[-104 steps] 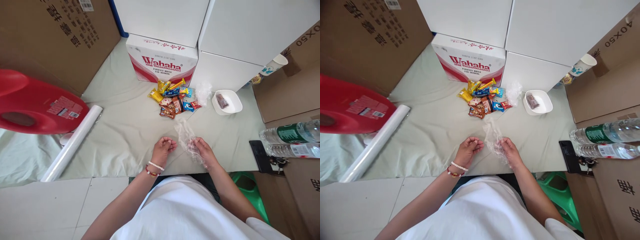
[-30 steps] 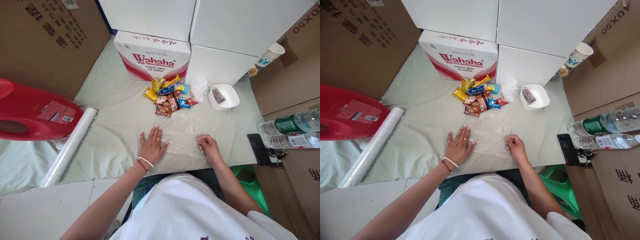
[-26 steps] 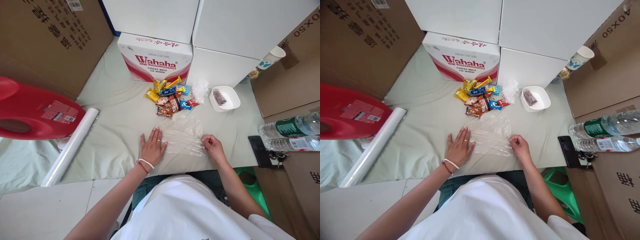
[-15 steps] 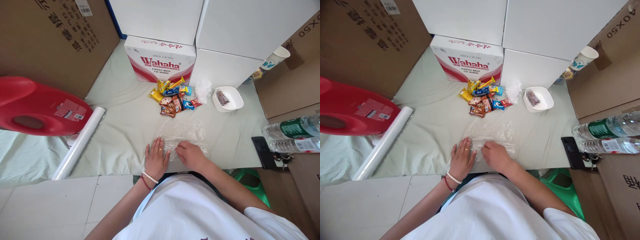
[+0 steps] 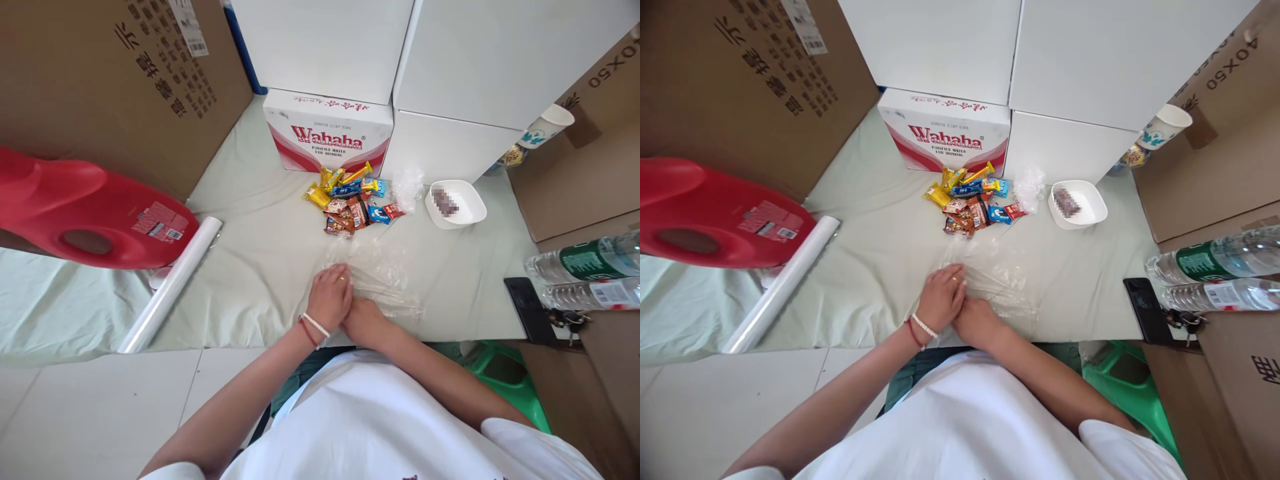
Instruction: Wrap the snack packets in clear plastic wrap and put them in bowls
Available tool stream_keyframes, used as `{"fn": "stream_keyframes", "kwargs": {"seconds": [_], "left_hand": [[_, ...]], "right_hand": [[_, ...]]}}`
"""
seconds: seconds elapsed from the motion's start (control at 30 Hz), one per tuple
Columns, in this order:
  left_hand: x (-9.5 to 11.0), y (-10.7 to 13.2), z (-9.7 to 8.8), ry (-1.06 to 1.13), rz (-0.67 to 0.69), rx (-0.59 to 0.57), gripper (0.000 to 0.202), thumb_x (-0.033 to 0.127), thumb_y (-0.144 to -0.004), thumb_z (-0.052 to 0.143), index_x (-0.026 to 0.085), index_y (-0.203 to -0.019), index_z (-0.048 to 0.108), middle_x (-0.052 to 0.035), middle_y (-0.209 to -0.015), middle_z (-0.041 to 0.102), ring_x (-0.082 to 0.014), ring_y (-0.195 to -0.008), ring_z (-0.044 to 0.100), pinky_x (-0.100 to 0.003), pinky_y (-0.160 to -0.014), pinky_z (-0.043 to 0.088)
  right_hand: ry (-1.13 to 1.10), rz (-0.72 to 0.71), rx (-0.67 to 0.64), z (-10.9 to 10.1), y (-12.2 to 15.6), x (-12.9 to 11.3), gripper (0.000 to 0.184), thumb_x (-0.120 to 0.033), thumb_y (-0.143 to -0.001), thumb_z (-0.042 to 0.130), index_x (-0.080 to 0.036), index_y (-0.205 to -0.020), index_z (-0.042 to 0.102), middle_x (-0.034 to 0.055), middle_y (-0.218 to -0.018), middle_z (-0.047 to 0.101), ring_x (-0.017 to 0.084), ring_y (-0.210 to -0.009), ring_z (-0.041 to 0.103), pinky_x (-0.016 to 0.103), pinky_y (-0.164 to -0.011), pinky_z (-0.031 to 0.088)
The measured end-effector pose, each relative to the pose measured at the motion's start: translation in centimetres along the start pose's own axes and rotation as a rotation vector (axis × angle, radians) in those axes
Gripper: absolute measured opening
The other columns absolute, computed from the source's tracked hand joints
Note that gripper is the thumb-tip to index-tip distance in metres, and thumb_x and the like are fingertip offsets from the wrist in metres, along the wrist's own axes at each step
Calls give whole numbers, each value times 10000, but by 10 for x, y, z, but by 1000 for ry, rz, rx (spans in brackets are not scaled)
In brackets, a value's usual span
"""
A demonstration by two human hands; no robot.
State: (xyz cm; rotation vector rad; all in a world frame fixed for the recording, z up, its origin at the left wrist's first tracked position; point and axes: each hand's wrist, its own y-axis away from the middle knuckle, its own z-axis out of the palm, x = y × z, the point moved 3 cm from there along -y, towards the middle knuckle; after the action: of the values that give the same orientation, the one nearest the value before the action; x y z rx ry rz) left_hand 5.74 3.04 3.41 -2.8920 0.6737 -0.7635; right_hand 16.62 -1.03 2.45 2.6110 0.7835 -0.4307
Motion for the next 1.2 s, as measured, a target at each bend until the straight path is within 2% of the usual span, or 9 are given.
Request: {"fn": "stream_keyframes", "kwargs": {"seconds": [0.13, 0.27, 0.37, 0.47, 0.57, 0.7, 0.83, 1.0, 1.2], "left_hand": [[-27, -24, 16, -87, -89, -103, 523, 336, -1070, 337, 167, -1500, 580, -161, -1598, 541, -308, -1528, 451, -632, -1256, 284], [-39, -12, 18, -167, -56, -142, 575, 381, -1070, 340, 220, -1611, 450, -144, -1706, 376, -314, -1581, 365, -686, -1276, 172], [-34, 12, 19, -214, -21, -152, 628, 457, -1045, 416, 241, -1635, 413, -142, -1733, 308, -370, -1617, 267, -758, -1258, 80], [-25, 33, 20, -225, -10, -167, 666, 486, -1027, 465, 240, -1642, 402, -150, -1733, 299, -412, -1624, 224, -805, -1233, 29], [-21, 43, 21, -208, -25, -181, 664, 501, -1029, 466, 252, -1641, 402, -141, -1729, 308, -415, -1614, 253, -819, -1227, 12], [-22, 43, 20, -185, -35, -186, 665, 522, -1033, 451, 261, -1643, 397, -134, -1727, 310, -416, -1611, 263, -832, -1223, 36], [-24, 43, 22, -192, -24, -172, 651, 507, -1032, 460, 275, -1637, 409, -124, -1727, 310, -422, -1603, 280, -835, -1222, 58], [-26, 45, 24, -191, -18, -159, 643, 518, -1032, 463, 285, -1630, 427, -111, -1725, 322, -411, -1606, 276, -804, -1246, 55], [-26, 45, 25, -199, -28, -150, 641, 555, -1058, 378, 274, -1632, 415, -85, -1737, 303, -366, -1627, 235, -767, -1265, 43]], "right_hand": [[-7, -78, 63, 1, 18, -3, 373, -257, -1056, 532, -215, -1401, 668, 132, -1437, 662, 282, -1179, 649, 427, -983, 543], [-222, -104, 46, -3, 40, -2, 389, -236, -1023, 582, -215, -1400, 674, 119, -1606, 532, 272, -1297, 619, 445, -1103, 498], [-512, -155, 55, -27, 45, 9, 307, -281, -1025, 590, -236, -1286, 746, 98, -1441, 680, 220, -1243, 676, 352, -1045, 530], [-658, -78, 244, -70, 30, 41, 283, -347, -1048, 538, -266, -1163, 783, 38, -1099, 800, 189, -971, 742, 307, -871, 556], [-528, 122, 436, -110, -6, 85, 237, -320, -1002, 567, -250, -1031, 791, 31, -975, 799, 201, -857, 718, 308, -814, 528], [-226, 293, 410, -133, -66, 124, 217, -190, -943, 563, -228, -976, 775, 50, -974, 794, 219, -873, 694, 300, -797, 495], [-18, 369, 391, -139, -106, 126, 242, -172, -957, 542, -207, -1035, 769, 89, -1100, 776, 231, -949, 688, 288, -788, 471], [49, 403, 346, -151, -126, 124, 262, -196, -981, 517, -220, -1027, 774, 76, -1042, 776, 240, -923, 672, 302, -794, 472], [254, 335, 586, -184, -150, 133, 421, -236, -933, 644, -168, -1348, 670, 171, -1340, 645, 368, -1264, 494, 473, -1018, 460]]}}
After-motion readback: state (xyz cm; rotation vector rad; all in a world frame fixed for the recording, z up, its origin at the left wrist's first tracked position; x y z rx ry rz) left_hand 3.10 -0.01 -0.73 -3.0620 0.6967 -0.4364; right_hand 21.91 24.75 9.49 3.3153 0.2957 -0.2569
